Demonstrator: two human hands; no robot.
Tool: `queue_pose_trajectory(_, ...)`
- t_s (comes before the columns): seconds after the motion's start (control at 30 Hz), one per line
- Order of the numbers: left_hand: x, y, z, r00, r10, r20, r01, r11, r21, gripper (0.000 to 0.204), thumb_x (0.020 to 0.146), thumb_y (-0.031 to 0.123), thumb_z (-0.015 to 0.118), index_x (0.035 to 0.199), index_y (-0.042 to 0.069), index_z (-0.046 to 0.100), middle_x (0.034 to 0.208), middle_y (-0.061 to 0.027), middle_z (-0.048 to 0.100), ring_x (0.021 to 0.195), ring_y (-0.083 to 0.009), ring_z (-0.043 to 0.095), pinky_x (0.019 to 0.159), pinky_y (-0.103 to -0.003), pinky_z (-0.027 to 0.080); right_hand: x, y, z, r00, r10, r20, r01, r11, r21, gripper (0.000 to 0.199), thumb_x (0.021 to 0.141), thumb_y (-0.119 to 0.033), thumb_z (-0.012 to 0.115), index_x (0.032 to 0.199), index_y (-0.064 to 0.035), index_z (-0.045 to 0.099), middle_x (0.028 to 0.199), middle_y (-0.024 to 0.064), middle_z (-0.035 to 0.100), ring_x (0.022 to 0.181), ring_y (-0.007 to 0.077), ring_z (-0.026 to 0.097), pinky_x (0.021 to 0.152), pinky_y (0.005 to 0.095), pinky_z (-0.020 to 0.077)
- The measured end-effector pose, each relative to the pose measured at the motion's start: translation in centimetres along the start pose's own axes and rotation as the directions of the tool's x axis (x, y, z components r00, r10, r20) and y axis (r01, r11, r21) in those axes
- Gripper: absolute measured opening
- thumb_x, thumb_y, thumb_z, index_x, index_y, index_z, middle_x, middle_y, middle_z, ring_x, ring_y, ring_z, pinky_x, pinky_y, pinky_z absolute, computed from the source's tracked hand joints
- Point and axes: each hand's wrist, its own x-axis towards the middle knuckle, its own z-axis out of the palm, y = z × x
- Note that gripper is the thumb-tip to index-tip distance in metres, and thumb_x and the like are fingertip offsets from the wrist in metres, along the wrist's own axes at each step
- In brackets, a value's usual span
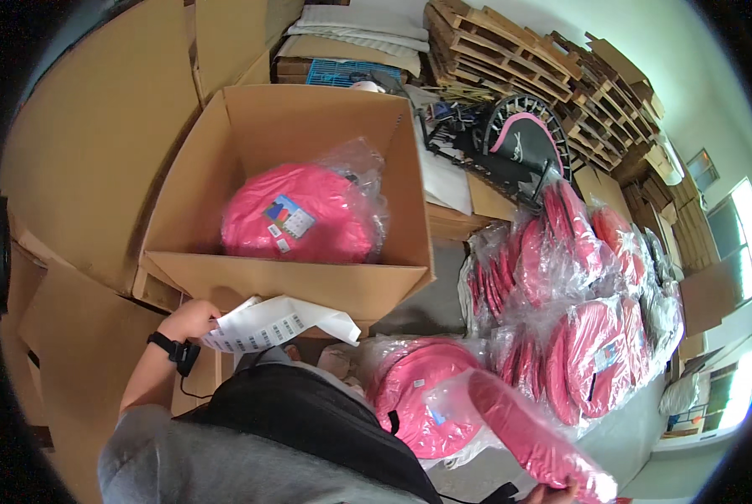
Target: The person places pink circular items wrapped in plastic into a cardboard box. They repeatedly tear labels from a roll and stick them onto the items before placing them inside. Finally, the person folds the flaps of the cardboard box to close it.
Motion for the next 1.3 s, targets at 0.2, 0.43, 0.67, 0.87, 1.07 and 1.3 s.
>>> queue_pose_trajectory(0.2, 0.1, -3.5, -2.9, 0.999, 0.014, 0.046, -0.017, 0.998, 0.057, 0.017, 0.067, 0.014, 0.057, 0.081, 0.009, 0.066, 0.077, -0.016, 0.061, 0.074, -0.0326, 0.059, 0.066, -0.04, 0.046, -5.8, -5.9, 13.2, 0.999, -0.039, 0.009, 0.037, 0.982, 0.184, 0.026, 0.071, -0.015, 0.054, 0.093, -0.0009, 0.051, 0.087, 0.0086, 0.056, 0.082, 0.0198, 0.055, 0.075, 0.035, 0.0452)
queue_pose_trajectory(0.43, -2.3, -7.7, -1.3, 0.996, 0.035, -0.088, -0.044, 0.993, -0.108, 0.014, 0.068, 0.013, 0.057, 0.078, 0.005, 0.065, 0.075, -0.018, 0.06, 0.071, -0.0343, 0.057, 0.063, -0.041, 0.045, -7.9, -4.8, 25.7, 0.78, -0.479, 0.402, 0.5, 0.864, 0.061, 0.054, 0.073, -0.024, 0.057, 0.116, 0.0033, 0.039, 0.112, 0.0137, 0.047, 0.1, 0.0238, 0.049, 0.089, 0.038, 0.038)
queue_pose_trajectory(0.67, -8.9, -10.3, 1.1, 0.956, -0.189, -0.226, 0.137, 0.964, -0.227, 0.012, 0.066, 0.011, 0.061, 0.074, 0.003, 0.063, 0.072, -0.0188, 0.059, 0.069, -0.0352, 0.057, 0.06, -0.041, 0.045, -9.4, 4.6, 46.2, 0.583, -0.093, 0.807, -0.067, 0.984, 0.162, 0.048, 0.064, -0.007, 0.059, 0.11, -0.0012, 0.043, 0.104, 0.0112, 0.049, 0.096, 0.0267, 0.049, 0.085, 0.0388, 0.0421)
queue_pose_trajectory(0.87, -13.6, -10.4, 3.2, 0.868, -0.444, -0.221, 0.359, 0.87, -0.337, 0.012, 0.067, 0.012, 0.061, 0.074, 0.004, 0.064, 0.071, -0.0175, 0.059, 0.068, -0.0341, 0.058, 0.06, -0.04, 0.045, -23.4, 15.5, 60.3, 0.012, 0.399, 0.917, -0.7, 0.658, -0.277, 0.022, 0.067, -0.005, 0.053, 0.089, -0.0036, 0.053, 0.088, 0.0104, 0.057, 0.086, 0.0264, 0.055, 0.082, 0.0407, 0.0453)
queue_pose_trajectory(1.07, -14.6, -10.6, 6.3, 0.793, -0.592, -0.141, 0.507, 0.77, -0.387, 0.015, 0.068, 0.016, 0.061, 0.08, 0.012, 0.067, 0.079, -0.0147, 0.062, 0.074, -0.0325, 0.059, 0.067, -0.04, 0.048, -27.2, 34.1, 61.9, -0.432, 0.665, 0.61, -0.65, 0.239, -0.721, 0.029, 0.07, -0.01, 0.048, 0.098, -0.0035, 0.052, 0.093, 0.0137, 0.058, 0.087, 0.0292, 0.056, 0.084, 0.0441, 0.0442)
queue_pose_trajectory(1.3, -14.1, -10.7, 5.7, 0.851, -0.515, -0.103, 0.455, 0.821, -0.345, 0.015, 0.07, 0.018, 0.059, 0.079, 0.01, 0.066, 0.079, -0.016, 0.061, 0.076, -0.0331, 0.058, 0.069, -0.04, 0.047, -17.7, 45.3, 56.6, -0.04, 0.938, 0.343, -0.029, 0.342, -0.939, 0.029, 0.076, -0.024, 0.05, 0.096, -0.0036, 0.054, 0.087, 0.0111, 0.06, 0.081, 0.0324, 0.056, 0.074, 0.0451, 0.0457)
